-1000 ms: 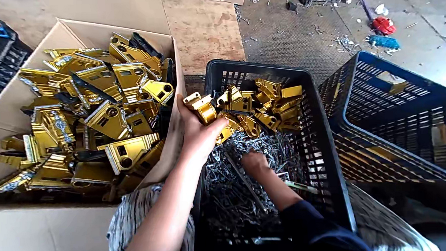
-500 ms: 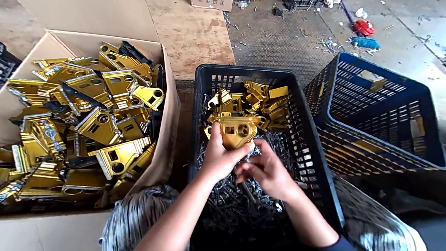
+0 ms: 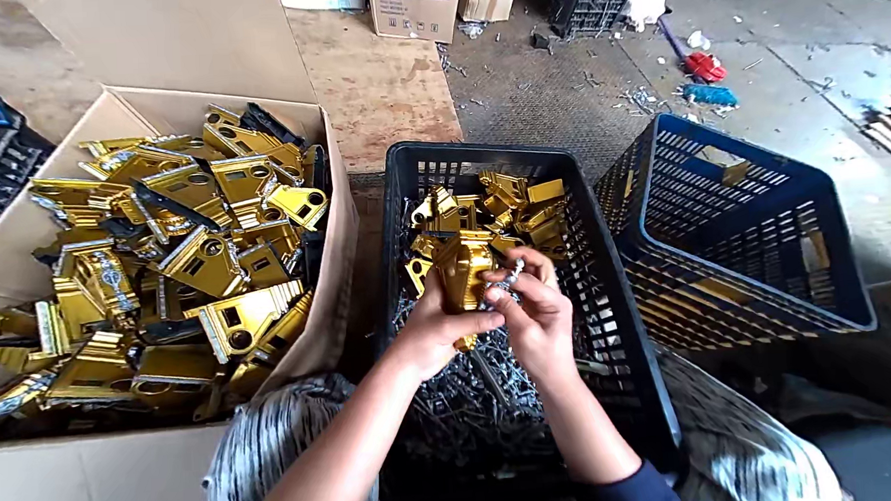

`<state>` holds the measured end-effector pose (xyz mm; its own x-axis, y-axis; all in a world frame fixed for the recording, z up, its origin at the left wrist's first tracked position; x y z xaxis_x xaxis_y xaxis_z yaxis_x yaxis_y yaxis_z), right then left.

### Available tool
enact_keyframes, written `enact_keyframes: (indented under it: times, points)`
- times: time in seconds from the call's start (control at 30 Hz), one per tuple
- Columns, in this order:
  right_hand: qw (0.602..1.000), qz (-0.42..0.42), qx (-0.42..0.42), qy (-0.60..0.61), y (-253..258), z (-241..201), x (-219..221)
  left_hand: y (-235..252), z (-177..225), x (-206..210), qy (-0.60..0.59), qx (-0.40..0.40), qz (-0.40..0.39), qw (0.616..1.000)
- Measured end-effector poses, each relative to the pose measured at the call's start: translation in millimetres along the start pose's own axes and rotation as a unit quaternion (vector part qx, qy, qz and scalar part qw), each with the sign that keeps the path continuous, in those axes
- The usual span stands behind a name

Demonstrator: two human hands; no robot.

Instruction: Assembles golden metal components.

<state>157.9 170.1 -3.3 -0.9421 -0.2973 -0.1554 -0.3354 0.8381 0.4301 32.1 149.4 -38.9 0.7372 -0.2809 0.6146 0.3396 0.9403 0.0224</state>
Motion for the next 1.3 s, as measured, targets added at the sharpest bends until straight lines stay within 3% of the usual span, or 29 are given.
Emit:
enact_keyframes:
  times: [0.13,0.23,0.4,0.47,0.53,0.57,0.63,0.67,0.73,0.83,0.9,1.03,1.13,1.3]
  points:
    - [0.994,-0.043,-0.092,-0.046,0.5,-5.0,0.4,-0.1,3.0,4.4,0.12,-0.043,-0.038,0.991]
    - [0.991,-0.096,-0.032,0.087,0.1,6.3,8.5,0.7,3.3,0.0,0.156,-0.069,-0.039,0.985]
    - [0.976,-0.071,0.021,0.205,6.3,16.0,13.6,-5.2,7.2,-9.4,0.179,-0.088,-0.013,0.98]
    - [0.975,-0.104,0.067,0.182,13.4,28.5,15.5,-6.7,15.6,-13.7,0.184,-0.071,0.037,0.98]
    - [0.972,-0.17,0.153,0.061,10.2,62.5,19.2,-10.1,28.2,-24.7,0.178,-0.02,0.111,0.978]
    - [0.952,-0.218,0.211,-0.044,4.4,85.2,24.1,-11.6,35.3,-31.7,0.165,0.009,0.146,0.975]
    - [0.837,-0.353,0.334,-0.253,-13.5,127.7,47.2,-14.4,45.8,-42.4,0.121,0.04,0.197,0.972]
    - [0.786,-0.393,0.36,-0.313,-23.7,143.1,61.3,-15.5,47.4,-45.7,0.096,0.039,0.225,0.969]
    - [0.758,-0.424,0.317,-0.381,-37.2,160.8,91.1,-15.1,46.7,-49.4,0.053,0.031,0.266,0.962]
    - [0.766,-0.446,0.224,-0.406,-46.2,164.1,122.3,-14.4,46.0,-53.5,0.032,0.052,0.289,0.955]
    - [0.778,-0.44,0.239,-0.379,-41.9,150.5,119.7,-19.2,51.0,-57.3,0.052,0.059,0.294,0.952]
    - [0.873,-0.335,0.309,-0.173,-25.4,125.1,67.6,-26.0,69.2,-56.6,0.15,0.082,0.283,0.944]
    - [0.897,-0.269,0.349,-0.042,-13.8,102.2,27.4,-24.8,79.1,-47.0,0.298,0.092,0.258,0.914]
    - [0.962,-0.133,0.234,-0.051,21.8,37.1,-29.0,-21.5,68.8,-35.1,0.493,0.048,0.247,0.833]
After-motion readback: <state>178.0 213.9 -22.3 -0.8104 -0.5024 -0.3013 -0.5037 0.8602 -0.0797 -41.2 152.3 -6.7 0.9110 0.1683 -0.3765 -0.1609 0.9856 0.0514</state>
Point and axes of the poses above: each hand's wrist, its own y-axis towards the middle knuckle, its own x-axis out of the palm, z = x × y, the point moved 7 cm from there along y, towards the middle knuckle, and after that the axes turned 11 degrees about -z, right-handed, at the moved point
